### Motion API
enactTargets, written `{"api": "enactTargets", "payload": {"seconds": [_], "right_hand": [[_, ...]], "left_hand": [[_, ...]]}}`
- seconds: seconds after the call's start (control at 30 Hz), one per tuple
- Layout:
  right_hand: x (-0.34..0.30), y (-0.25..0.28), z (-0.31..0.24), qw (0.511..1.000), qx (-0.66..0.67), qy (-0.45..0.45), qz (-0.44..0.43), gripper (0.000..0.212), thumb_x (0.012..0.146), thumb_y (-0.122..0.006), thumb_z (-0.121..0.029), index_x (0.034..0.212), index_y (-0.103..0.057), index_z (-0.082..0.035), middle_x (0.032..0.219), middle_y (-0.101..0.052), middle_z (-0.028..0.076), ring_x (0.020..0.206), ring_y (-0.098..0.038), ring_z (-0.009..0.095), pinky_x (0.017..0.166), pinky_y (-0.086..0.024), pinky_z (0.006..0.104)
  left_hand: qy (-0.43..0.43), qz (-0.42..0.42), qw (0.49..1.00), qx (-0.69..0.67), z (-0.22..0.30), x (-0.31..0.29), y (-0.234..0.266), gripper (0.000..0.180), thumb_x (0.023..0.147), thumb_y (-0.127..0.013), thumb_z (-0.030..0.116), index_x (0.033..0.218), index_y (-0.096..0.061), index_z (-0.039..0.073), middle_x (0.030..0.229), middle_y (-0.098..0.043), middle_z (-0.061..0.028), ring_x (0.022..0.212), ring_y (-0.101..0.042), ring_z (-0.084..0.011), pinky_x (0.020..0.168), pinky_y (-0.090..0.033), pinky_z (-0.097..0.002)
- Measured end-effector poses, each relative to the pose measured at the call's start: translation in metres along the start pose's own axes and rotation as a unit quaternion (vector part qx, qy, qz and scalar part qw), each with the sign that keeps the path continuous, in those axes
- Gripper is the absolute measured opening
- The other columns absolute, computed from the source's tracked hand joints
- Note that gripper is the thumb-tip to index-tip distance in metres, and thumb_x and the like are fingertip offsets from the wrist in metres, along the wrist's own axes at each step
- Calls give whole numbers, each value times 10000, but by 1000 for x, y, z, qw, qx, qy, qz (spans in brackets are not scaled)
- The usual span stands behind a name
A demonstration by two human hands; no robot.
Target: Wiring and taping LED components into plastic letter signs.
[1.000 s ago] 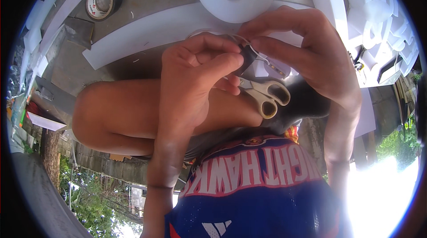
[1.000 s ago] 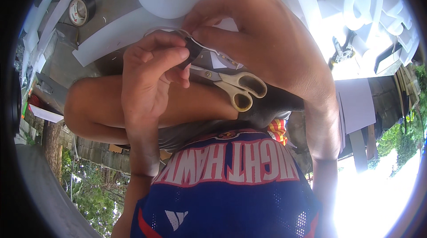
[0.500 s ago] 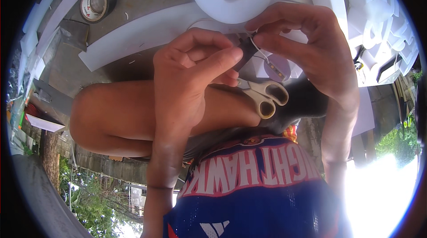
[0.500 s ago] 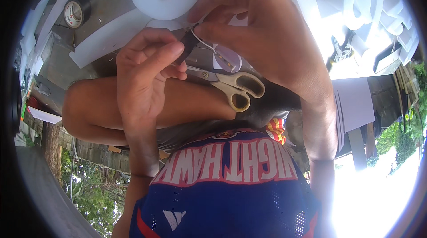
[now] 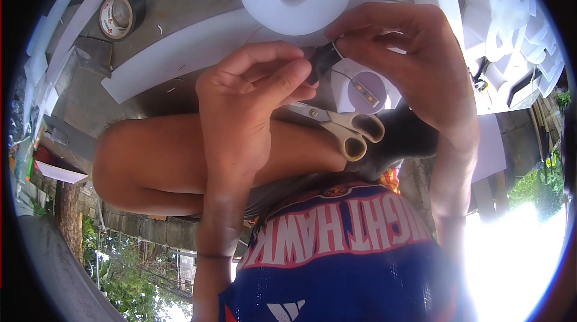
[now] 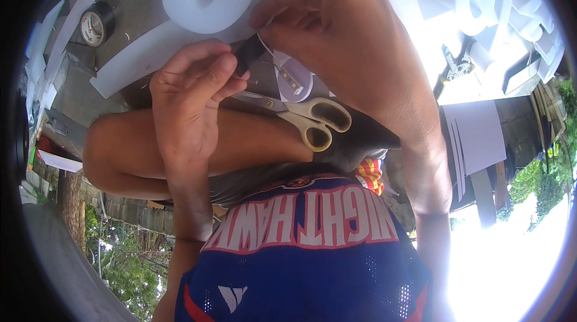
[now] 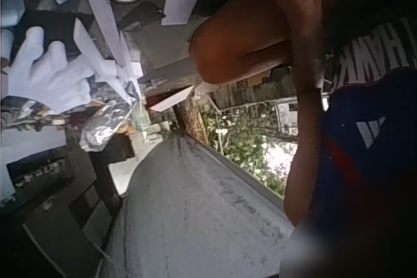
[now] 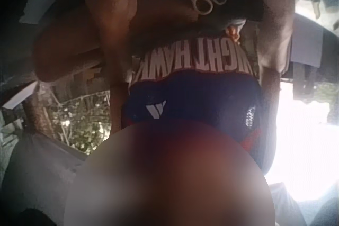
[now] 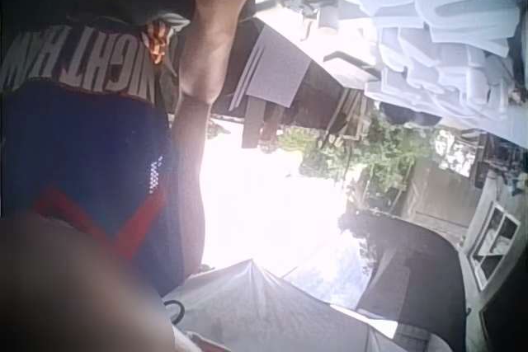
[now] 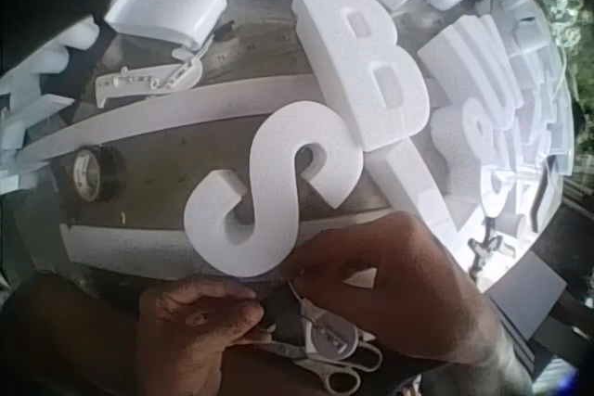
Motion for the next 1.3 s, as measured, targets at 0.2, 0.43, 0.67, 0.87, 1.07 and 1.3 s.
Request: {"api": "enactTargets", "payload": {"seconds": [0.2,0.43,0.67,0.87,1.07,1.3], "right_hand": [[-2,4,4,994,-104,8,32,154,837,-647,-27,979,-692,15,835,-691,58,782,-624,110,765,-486,262],[-9,5,-10,967,-248,61,26,168,834,-680,-65,996,-695,-23,938,-690,57,839,-609,131,752,-462,292],[-7,8,-4,987,-158,26,-16,171,840,-673,-55,1011,-682,-47,952,-682,30,806,-583,138,757,-449,279],[-10,6,-8,973,-222,59,-23,158,847,-648,-25,1002,-679,-36,930,-679,38,779,-571,127,722,-447,272],[-6,6,-6,985,-167,29,-33,172,858,-579,28,1005,-666,8,933,-684,67,828,-617,144,744,-474,279],[-9,5,-2,988,-143,4,-53,199,870,-535,49,1029,-654,40,955,-681,103,878,-642,157,787,-497,286]], "left_hand": [[-13,-19,999,26,-4,3,-7,146,836,-670,-22,975,-665,-64,885,-679,-125,718,-665,-152,679,-576,-256],[-5,-47,995,88,-3,1,-15,145,874,-609,-15,993,-679,-56,824,-689,-101,700,-661,-134,659,-552,-247],[-15,-62,992,110,-1,-3,-20,156,879,-607,-6,1009,-687,-37,803,-688,-82,688,-644,-109,621,-521,-223],[-12,-58,993,105,-3,-3,-19,177,872,-638,30,1027,-684,-42,863,-688,-108,657,-633,-135,602,-541,-254],[7,-78,993,86,-5,-1,-18,171,910,-594,20,1049,-668,-48,825,-678,-90,712,-649,-118,646,-545,-244],[7,-71,995,72,-3,-6,-17,187,906,-593,12,1066,-651,-65,816,-671,-92,736,-656,-131,680,-552,-252]]}}
Point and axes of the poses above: each hand's wrist, its own x-axis towards the middle knuckle, its own y-axis out of the back of the hand, z = x × y, the point moved 6 cm from there along x, towards the middle knuckle
